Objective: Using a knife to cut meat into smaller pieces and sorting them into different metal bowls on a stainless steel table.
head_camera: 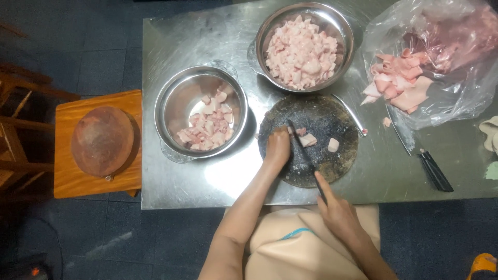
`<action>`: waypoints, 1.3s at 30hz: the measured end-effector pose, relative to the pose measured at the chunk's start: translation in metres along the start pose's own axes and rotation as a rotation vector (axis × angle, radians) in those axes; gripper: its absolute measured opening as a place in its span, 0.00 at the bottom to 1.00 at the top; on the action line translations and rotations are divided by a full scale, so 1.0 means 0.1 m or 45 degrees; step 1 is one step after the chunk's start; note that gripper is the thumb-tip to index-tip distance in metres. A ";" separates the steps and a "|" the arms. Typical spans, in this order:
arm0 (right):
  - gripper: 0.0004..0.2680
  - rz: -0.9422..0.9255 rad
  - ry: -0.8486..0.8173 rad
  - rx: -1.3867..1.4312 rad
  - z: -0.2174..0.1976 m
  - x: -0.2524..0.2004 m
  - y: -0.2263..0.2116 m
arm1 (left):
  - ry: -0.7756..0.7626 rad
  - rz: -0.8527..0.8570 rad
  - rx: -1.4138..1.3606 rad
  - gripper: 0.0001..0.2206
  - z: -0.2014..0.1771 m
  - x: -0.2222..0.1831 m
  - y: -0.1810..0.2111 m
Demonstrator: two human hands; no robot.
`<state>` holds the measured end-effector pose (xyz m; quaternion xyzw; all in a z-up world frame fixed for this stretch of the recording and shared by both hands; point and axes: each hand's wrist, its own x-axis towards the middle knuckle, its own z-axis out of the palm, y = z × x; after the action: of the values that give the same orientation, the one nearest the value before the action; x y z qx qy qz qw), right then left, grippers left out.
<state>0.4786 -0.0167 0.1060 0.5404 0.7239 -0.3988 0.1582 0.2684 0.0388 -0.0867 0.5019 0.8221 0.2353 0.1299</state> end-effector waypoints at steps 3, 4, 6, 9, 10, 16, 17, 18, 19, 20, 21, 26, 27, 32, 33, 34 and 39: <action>0.25 -0.083 0.001 -0.036 0.01 0.07 -0.07 | -0.005 -0.015 0.078 0.05 0.24 0.03 -0.06; 0.25 -0.085 0.007 -0.037 0.03 0.21 -0.08 | 0.000 -0.011 0.077 0.05 0.11 0.06 0.03; 0.27 -0.069 -0.013 0.124 0.08 0.46 -0.08 | -0.007 0.006 0.105 0.05 -0.14 0.01 0.18; 0.26 -0.197 0.046 0.186 0.08 0.82 -0.21 | -0.052 0.033 0.067 0.06 -0.34 -0.01 0.23; 0.26 -0.200 0.051 0.189 0.06 0.82 -0.24 | -0.048 0.039 0.069 0.06 -0.42 -0.01 0.23; 0.26 -0.216 0.068 0.099 0.10 0.69 -0.12 | -0.052 -0.015 -0.125 0.08 -0.37 -0.01 0.03; 0.26 -0.188 0.042 0.127 0.12 0.63 -0.04 | -0.009 -0.008 -0.143 0.07 -0.26 -0.01 -0.03; 0.26 -0.159 0.016 0.155 0.14 0.58 0.04 | 0.035 -0.001 -0.160 0.06 -0.16 -0.01 -0.09; 0.26 -0.157 0.015 0.152 0.11 0.48 0.05 | 0.033 -0.003 -0.163 0.06 -0.16 -0.01 -0.08; 0.26 -0.128 0.004 0.152 0.07 0.39 0.06 | 0.059 -0.002 -0.147 0.06 -0.16 -0.01 -0.06; 0.26 -0.098 -0.005 0.155 0.05 0.29 0.06 | 0.083 0.001 -0.129 0.05 -0.16 -0.01 -0.05; 0.27 -0.067 -0.012 -0.095 0.12 0.08 0.11 | -0.092 -0.062 -0.127 0.06 -0.23 -0.02 0.12; 0.27 -0.125 0.035 -0.101 0.16 0.08 0.13 | -0.107 -0.071 -0.129 0.06 -0.21 -0.01 0.14; 0.26 -0.111 -0.006 -0.017 0.15 0.23 0.09 | -0.070 -0.041 0.056 0.05 -0.14 0.01 0.15; 0.26 -0.143 0.028 0.091 0.17 0.26 0.10 | 0.063 0.016 0.187 0.04 -0.04 -0.01 0.11; 0.26 -0.141 0.024 0.092 0.14 0.33 0.05 | 0.059 0.015 0.188 0.04 -0.07 -0.01 0.13; 0.25 -0.367 0.097 0.181 0.26 0.99 -0.02 | 0.012 0.051 0.176 0.06 -0.26 0.01 0.21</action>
<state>0.4351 0.0285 0.0251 0.4555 0.7694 -0.4466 0.0331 0.2724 0.0409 -0.0534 0.5247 0.8269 0.1828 0.0863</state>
